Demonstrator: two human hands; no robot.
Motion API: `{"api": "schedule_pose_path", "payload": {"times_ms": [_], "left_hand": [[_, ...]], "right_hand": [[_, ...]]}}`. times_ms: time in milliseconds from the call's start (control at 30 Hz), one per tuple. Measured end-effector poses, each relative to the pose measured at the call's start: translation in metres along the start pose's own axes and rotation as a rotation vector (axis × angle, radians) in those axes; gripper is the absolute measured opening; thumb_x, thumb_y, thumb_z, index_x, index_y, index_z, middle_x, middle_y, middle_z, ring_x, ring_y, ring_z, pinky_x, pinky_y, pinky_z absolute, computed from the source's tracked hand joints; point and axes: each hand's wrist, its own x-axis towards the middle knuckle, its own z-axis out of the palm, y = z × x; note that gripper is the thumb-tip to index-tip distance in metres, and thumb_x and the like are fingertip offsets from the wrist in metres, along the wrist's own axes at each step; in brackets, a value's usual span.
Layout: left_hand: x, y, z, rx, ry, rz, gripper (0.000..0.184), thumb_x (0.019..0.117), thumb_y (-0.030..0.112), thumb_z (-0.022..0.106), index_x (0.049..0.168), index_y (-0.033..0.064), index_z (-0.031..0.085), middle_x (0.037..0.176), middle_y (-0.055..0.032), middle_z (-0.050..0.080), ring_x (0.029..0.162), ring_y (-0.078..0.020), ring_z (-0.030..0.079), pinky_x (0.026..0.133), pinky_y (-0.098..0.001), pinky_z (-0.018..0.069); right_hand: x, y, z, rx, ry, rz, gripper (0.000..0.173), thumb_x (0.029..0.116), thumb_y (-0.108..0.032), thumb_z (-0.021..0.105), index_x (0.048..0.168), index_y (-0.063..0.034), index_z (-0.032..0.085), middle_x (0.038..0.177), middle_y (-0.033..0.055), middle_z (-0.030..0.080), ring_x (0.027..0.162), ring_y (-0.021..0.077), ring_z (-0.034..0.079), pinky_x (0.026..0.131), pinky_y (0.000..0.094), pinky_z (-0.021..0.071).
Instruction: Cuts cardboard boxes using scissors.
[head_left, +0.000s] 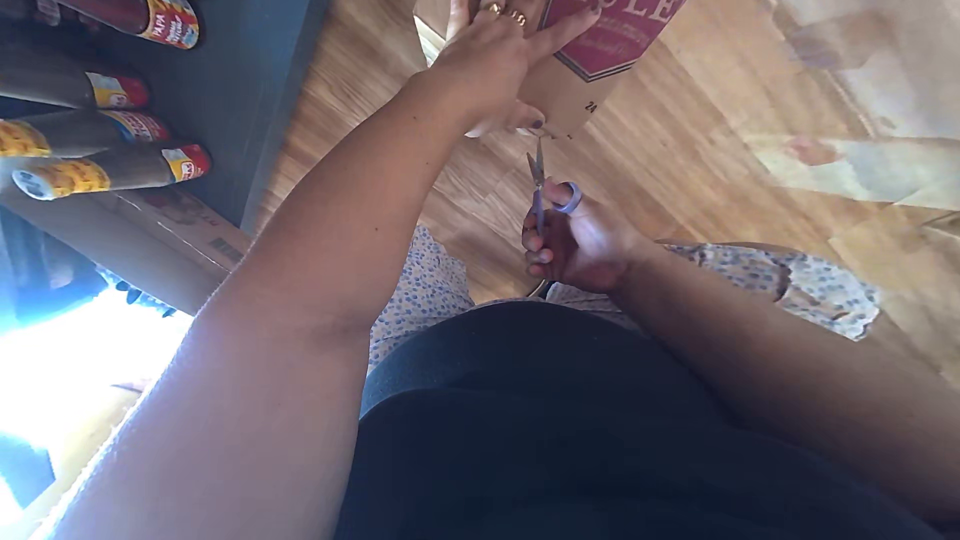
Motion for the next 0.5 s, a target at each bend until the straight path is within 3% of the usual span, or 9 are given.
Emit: {"api": "schedule_pose_path", "payload": {"times_ms": [267, 367, 433, 500], "left_hand": [[-0.002, 0.002, -0.001, 0.008, 0.003, -0.007, 0.089, 0.0932, 0.056, 0.068, 0.163, 0.0472, 0.014, 0.172, -0.0181, 0.011, 0.156, -0.0422, 0.018, 0.120, -0.0705, 0.0043], [-0.002, 0.001, 0.000, 0.008, 0.006, 0.000, 0.089, 0.0931, 0.056, 0.069, 0.164, 0.0452, 0.015, 0.169, -0.0230, 0.016, 0.154, -0.0450, 0.022, 0.119, -0.0712, 0.0072], [-0.002, 0.001, 0.000, 0.013, 0.005, 0.001, 0.090, 0.0930, 0.056, 0.069, 0.164, 0.0446, 0.014, 0.169, -0.0230, 0.016, 0.154, -0.0452, 0.021, 0.119, -0.0711, 0.0075], [-0.002, 0.003, 0.002, 0.025, 0.011, 0.015, 0.090, 0.0930, 0.057, 0.068, 0.164, 0.0439, 0.014, 0.170, -0.0230, 0.012, 0.155, -0.0459, 0.018, 0.119, -0.0715, 0.0063]], "right_hand": [[0.011, -0.001, 0.012, 0.012, 0.085, -0.031, 0.058, 0.1061, -0.065, 0.026, 0.087, -0.0168, 0.053, 0.059, -0.0032, 0.053, 0.048, 0.0093, 0.055, 0.050, 0.0286, 0.0549], [0.011, -0.011, 0.018, 0.019, 0.084, -0.035, 0.056, 0.1066, -0.063, 0.025, 0.085, -0.0181, 0.052, 0.058, -0.0050, 0.052, 0.046, 0.0068, 0.053, 0.047, 0.0254, 0.0525], [0.017, -0.023, 0.005, 0.098, 0.149, -0.168, 0.050, 0.1091, -0.054, 0.029, 0.079, -0.0202, 0.050, 0.054, -0.0083, 0.049, 0.042, 0.0023, 0.050, 0.043, 0.0189, 0.0492], [0.027, -0.043, -0.027, 0.222, 0.335, -0.340, 0.042, 0.1095, -0.047, 0.035, 0.078, -0.0233, 0.048, 0.053, -0.0100, 0.046, 0.043, 0.0016, 0.046, 0.046, 0.0189, 0.0469]]}}
